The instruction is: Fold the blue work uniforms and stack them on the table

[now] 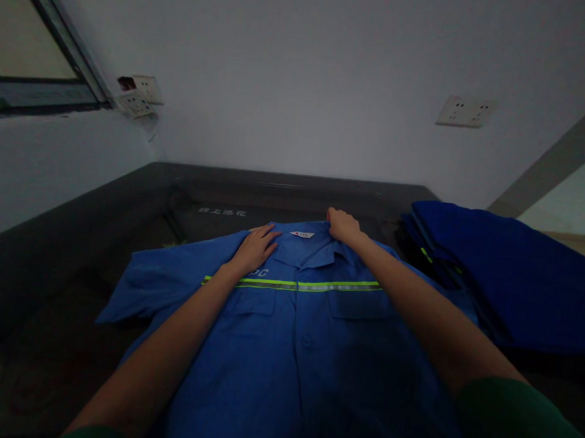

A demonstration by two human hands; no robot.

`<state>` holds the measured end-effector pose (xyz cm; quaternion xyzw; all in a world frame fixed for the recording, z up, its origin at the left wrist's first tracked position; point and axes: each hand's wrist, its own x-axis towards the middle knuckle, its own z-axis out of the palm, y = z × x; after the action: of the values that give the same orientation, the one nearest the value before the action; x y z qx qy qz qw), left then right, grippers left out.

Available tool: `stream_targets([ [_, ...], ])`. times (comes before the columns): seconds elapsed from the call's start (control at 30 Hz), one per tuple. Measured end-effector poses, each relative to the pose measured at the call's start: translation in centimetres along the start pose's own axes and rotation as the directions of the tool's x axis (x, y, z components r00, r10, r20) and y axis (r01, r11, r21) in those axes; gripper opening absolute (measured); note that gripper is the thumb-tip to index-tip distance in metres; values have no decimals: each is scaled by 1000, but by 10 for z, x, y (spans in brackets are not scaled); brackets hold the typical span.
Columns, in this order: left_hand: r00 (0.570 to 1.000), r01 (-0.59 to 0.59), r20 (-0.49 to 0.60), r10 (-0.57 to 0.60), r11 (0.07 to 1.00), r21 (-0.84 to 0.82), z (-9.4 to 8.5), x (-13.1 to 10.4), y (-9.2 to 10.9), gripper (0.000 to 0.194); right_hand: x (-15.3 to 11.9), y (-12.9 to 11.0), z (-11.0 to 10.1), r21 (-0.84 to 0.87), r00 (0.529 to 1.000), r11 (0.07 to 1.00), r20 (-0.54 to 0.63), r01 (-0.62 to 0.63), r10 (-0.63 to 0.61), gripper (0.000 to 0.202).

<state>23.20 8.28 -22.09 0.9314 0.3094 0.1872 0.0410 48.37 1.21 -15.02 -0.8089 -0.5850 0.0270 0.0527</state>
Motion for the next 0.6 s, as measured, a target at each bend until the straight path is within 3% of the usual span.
stream_targets([
  [0.37, 999, 15, -34, -13, 999, 43, -6, 0, 8, 38, 26, 15, 19, 143, 990, 983, -72, -112, 123, 30],
  [0.47, 998, -45, -42, 46, 999, 15, -9, 3, 19, 36, 24, 20, 17, 194, 983, 980, -163, -48, 80, 28],
  [0.6, 986, -154, 43, 160, 981, -119, -10, 6, 40, 35, 14, 24, 20, 163, 976, 983, -212, 80, -45, 25],
])
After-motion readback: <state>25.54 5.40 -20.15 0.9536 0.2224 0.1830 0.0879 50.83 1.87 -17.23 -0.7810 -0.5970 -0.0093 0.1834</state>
